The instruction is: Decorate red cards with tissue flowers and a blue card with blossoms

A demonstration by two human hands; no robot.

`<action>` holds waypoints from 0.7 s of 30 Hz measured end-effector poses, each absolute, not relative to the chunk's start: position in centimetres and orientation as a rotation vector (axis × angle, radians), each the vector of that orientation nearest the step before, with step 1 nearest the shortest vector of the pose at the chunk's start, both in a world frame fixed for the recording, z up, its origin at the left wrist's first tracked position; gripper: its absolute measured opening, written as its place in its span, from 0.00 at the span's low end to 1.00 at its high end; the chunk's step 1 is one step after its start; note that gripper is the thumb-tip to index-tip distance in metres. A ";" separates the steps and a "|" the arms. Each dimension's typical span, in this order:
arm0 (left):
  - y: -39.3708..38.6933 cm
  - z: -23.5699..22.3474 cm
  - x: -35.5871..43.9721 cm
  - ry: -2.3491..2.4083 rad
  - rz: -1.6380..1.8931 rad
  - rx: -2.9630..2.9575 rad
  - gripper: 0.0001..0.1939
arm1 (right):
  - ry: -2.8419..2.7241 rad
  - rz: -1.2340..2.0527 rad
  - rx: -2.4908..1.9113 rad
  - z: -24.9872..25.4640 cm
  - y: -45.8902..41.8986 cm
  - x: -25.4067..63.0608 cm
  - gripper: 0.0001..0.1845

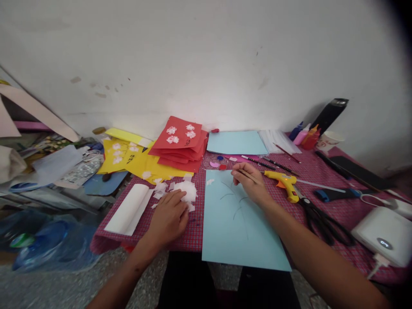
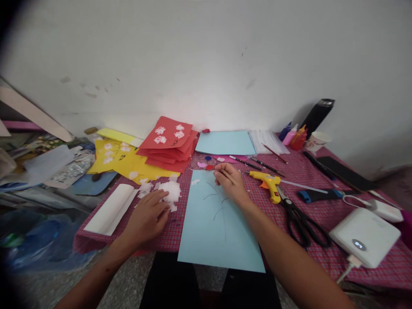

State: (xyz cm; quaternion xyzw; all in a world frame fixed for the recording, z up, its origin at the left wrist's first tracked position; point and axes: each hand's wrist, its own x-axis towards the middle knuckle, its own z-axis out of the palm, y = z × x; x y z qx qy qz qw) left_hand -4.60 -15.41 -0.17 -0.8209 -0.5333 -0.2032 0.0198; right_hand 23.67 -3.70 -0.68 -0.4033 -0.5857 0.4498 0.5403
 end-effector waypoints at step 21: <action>-6.2 3.4 2.8 -2.384 -2.308 -2.526 0.12 | -1.402 1.139 -0.796 0.2 -4.6 23.3 0.15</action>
